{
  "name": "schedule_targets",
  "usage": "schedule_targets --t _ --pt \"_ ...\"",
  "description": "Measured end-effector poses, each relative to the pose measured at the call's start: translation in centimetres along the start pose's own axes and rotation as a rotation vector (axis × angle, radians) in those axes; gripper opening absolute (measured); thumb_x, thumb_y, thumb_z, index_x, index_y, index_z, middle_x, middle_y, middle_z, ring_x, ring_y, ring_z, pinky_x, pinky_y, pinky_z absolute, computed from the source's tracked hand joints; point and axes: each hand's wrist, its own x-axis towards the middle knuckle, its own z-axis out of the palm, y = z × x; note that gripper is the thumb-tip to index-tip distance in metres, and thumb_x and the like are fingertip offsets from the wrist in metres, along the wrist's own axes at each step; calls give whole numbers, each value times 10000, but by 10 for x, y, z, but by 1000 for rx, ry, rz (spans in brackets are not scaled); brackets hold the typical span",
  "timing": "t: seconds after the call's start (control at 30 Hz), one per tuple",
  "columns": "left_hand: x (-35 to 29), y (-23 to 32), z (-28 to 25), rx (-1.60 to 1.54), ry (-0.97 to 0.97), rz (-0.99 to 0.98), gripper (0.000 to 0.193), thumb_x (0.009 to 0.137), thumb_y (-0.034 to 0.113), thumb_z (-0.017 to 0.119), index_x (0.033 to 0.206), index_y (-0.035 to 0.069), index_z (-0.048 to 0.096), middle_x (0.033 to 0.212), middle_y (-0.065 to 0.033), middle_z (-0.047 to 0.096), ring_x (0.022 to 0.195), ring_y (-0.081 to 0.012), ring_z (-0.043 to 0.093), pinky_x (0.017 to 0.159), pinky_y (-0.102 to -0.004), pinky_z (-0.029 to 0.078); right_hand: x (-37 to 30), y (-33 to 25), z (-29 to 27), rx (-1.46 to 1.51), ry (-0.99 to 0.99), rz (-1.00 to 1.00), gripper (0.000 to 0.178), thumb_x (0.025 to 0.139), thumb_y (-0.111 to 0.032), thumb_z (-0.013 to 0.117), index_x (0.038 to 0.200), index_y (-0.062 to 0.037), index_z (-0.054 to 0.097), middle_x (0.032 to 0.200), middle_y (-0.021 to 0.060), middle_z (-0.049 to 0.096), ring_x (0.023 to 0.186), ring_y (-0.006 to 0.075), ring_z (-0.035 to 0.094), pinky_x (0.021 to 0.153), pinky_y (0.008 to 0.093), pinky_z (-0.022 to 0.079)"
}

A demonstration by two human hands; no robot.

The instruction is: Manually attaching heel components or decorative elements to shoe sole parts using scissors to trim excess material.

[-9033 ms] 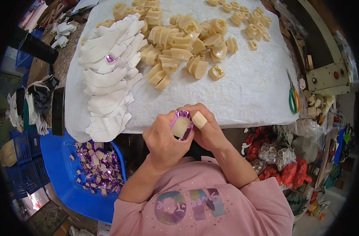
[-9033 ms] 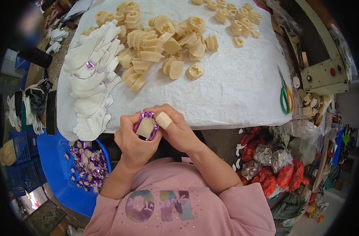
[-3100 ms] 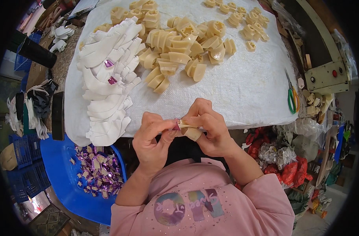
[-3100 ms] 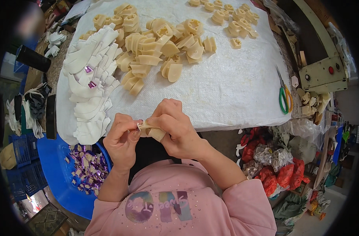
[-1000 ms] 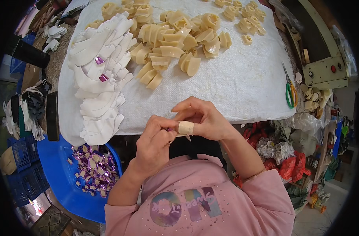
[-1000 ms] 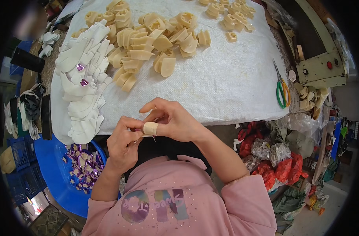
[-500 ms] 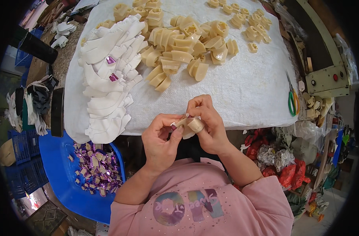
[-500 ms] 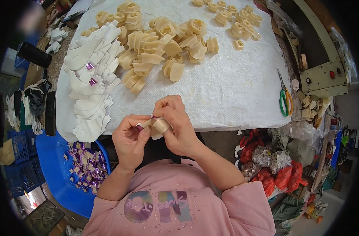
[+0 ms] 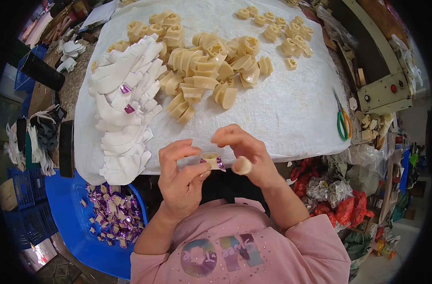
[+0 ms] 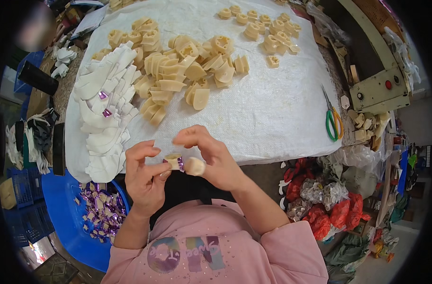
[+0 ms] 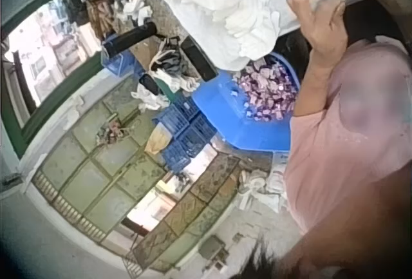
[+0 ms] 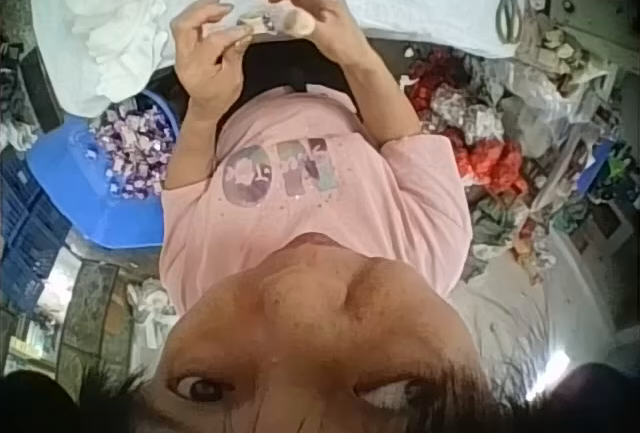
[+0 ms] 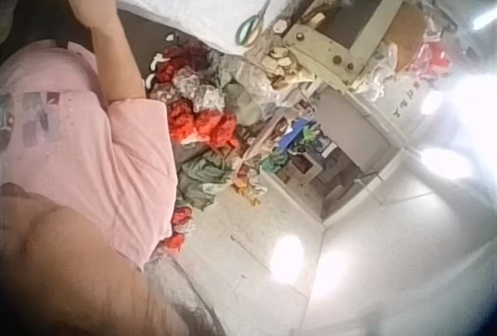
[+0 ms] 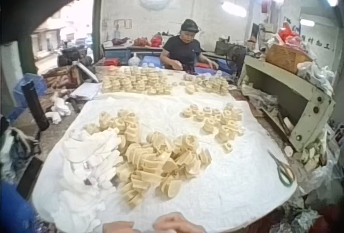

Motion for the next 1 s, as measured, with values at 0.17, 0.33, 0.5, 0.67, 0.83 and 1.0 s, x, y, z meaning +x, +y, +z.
schedule_targets --t 0.17,0.33,0.5,0.67,0.83,1.0 --pt "-2 2 1 74 -92 111 229 654 -62 706 840 68 678 1051 -121 516 1022 -292 500 834 -379 444 9 -5 -14 -107 -164 236 406 763 -125 718 1134 -33 583 1025 81 642 944 184 592 850 318 454" --pt "-8 -8 -4 -437 -108 -329 553 869 264 575 1335 3 430 1285 -154 436 1118 -224 473 938 -353 389 13 -20 -10 -464 -123 -152 395 702 -44 757 1071 -23 617 966 110 648 892 233 589 806 333 460" --pt "-4 7 3 -770 -312 -710 657 882 199 417 1442 -20 152 1266 -138 449 1128 -197 478 946 -316 383 2 -5 5 -426 -170 -227 476 695 -72 758 1135 -79 579 991 62 610 885 256 537 786 340 448" --pt "-18 -1 7 -641 -208 -661 629 907 216 396 1440 2 141 1215 -113 477 1054 -160 512 901 -288 408 -4 -2 6 -503 -132 -173 478 728 -148 744 1169 -81 573 1121 103 497 1016 298 428 919 394 334" --pt "-11 8 25 -750 -71 -544 791 937 569 366 1445 18 114 1219 -98 475 1058 -157 505 890 -286 411 10 -7 11 267 -79 444 231 921 -271 546 980 -51 577 1035 55 500 534 83 534 380 184 409" --pt "-13 14 24 -554 -65 -402 692 973 485 320 1398 -41 175 1187 -142 465 1009 -154 503 868 -283 419 12 1 13 216 -236 559 156 913 -217 533 887 -66 560 1064 55 524 607 54 526 400 179 434"
